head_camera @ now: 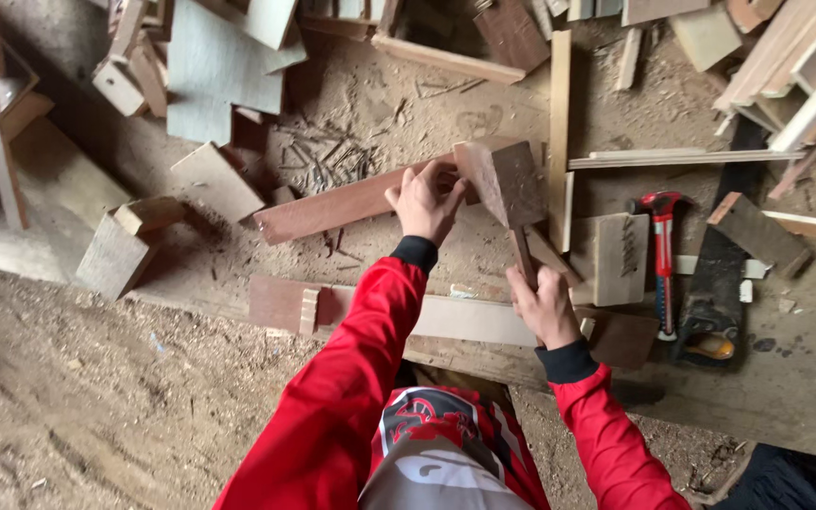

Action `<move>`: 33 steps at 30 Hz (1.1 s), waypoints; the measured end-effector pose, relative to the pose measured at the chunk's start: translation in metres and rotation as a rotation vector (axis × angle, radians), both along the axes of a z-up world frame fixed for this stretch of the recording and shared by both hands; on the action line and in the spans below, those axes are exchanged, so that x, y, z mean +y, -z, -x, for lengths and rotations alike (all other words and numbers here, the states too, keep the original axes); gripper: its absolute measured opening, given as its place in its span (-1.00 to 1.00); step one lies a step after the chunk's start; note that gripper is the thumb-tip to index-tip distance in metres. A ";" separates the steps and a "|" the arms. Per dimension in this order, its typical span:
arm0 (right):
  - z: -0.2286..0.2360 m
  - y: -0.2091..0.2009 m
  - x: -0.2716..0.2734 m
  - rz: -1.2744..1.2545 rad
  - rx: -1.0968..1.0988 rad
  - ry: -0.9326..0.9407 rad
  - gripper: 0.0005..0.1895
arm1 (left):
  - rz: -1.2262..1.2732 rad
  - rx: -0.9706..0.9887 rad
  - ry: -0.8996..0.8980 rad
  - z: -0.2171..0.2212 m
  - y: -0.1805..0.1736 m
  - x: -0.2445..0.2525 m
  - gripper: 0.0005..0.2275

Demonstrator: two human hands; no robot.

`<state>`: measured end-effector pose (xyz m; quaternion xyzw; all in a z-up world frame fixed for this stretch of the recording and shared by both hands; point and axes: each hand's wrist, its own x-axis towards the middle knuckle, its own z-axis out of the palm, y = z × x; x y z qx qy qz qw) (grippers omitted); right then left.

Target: The person assembles wooden pieces into a cross-shaped joint using a hammer and a wooden mallet. They align the pieces, tap them together, and adjust the fit repeatedly. The work takes place on a cluttered workbench with scattered wood scraps and nails.

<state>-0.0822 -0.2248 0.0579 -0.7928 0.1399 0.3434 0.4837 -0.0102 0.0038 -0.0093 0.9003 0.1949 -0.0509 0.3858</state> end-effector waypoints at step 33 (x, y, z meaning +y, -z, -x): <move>0.001 -0.001 0.024 0.032 0.078 0.123 -0.55 | 0.027 0.100 0.003 -0.004 -0.007 0.004 -0.81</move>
